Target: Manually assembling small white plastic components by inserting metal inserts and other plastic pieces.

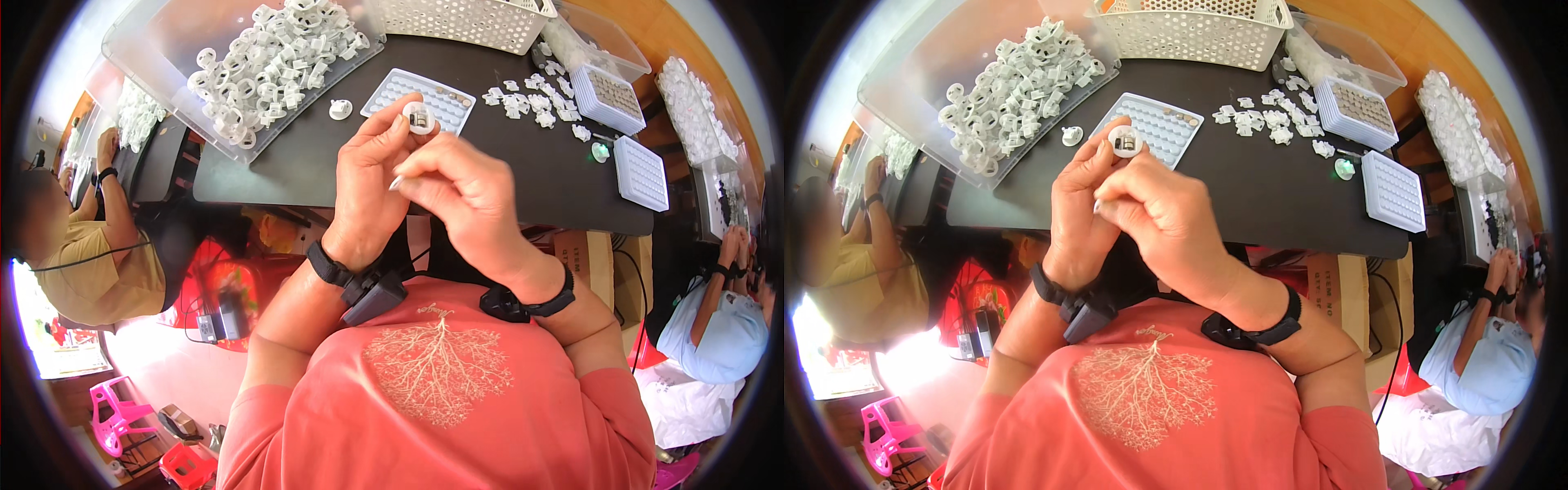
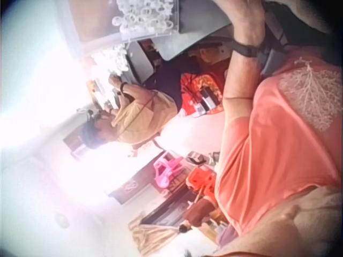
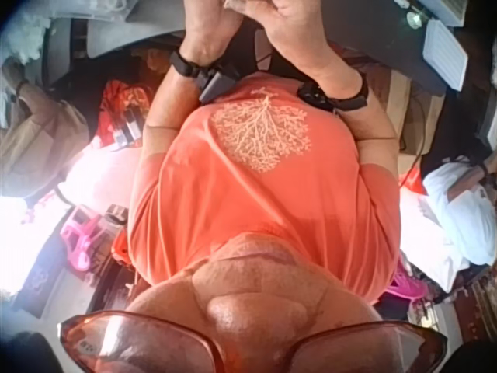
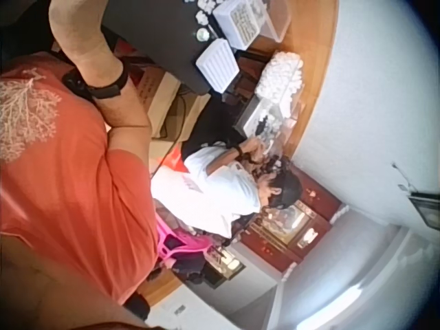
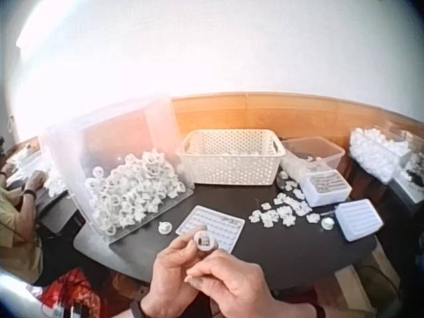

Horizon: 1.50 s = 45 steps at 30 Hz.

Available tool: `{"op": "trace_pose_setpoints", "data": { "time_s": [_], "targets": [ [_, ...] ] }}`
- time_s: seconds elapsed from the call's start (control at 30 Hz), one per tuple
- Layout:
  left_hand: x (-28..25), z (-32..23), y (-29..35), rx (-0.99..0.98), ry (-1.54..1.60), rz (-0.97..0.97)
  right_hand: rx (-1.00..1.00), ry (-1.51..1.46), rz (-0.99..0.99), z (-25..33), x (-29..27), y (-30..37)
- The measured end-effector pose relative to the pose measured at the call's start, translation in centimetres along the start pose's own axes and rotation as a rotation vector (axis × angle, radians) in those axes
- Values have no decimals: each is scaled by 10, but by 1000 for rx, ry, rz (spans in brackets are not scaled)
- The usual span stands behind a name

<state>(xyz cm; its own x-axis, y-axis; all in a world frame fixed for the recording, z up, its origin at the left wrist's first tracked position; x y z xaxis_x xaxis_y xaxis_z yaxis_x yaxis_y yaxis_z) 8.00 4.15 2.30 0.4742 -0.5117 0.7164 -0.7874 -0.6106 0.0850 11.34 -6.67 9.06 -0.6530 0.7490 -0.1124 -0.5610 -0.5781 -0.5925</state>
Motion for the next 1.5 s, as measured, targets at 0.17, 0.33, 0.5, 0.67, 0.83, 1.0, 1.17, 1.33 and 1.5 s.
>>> {"op": "trace_pose_setpoints", "data": {
  "time_s": [0.17, 0.33, 0.5, 0.67, 0.83, 1.0, 1.17, 1.33, 1.5],
  "targets": [
    [-5, 8, 1, 6, 45, 136, 278, -17, 23, -14, -31, -33],
    [1, 14, 6, -53, 15, 171, 328, -140, 16, -33, -22, -30],
    [-6, 20, 4, -64, 3, 157, 388, -203, 40, -40, -16, -29],
    [-9, 21, 5, -74, -8, 140, 399, -150, 85, -37, -15, -32],
    [-8, 22, 4, -81, -2, 149, 374, -148, 32, -38, -18, -30],
    [-9, 23, 2, -87, 2, 157, 377, -154, 4, -36, -19, -28],
    [-8, 23, 2, -82, -3, 163, 379, -192, -17, -43, -17, -25],
    [-9, 24, 2, -94, 1, 159, 360, -204, 15, -43, -17, -24],
    [-8, 24, 2, -96, 22, 166, 322, -158, 15, -39, -19, -24]
  ]
}}
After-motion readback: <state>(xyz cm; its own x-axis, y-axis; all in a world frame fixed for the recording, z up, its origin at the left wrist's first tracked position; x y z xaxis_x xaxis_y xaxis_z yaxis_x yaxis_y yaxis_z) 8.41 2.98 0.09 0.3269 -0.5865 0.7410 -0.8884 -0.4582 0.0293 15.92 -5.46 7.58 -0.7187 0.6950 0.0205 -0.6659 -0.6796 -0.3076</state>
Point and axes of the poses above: each hand's wrist, its own y-axis away from the middle knuckle, its own x-axis out of the palm, z = x × y, the point moved 9 cm from there along -y, towards the middle knuckle, and after that the axes turned 8 degrees about -z, right-handed, at the moved point
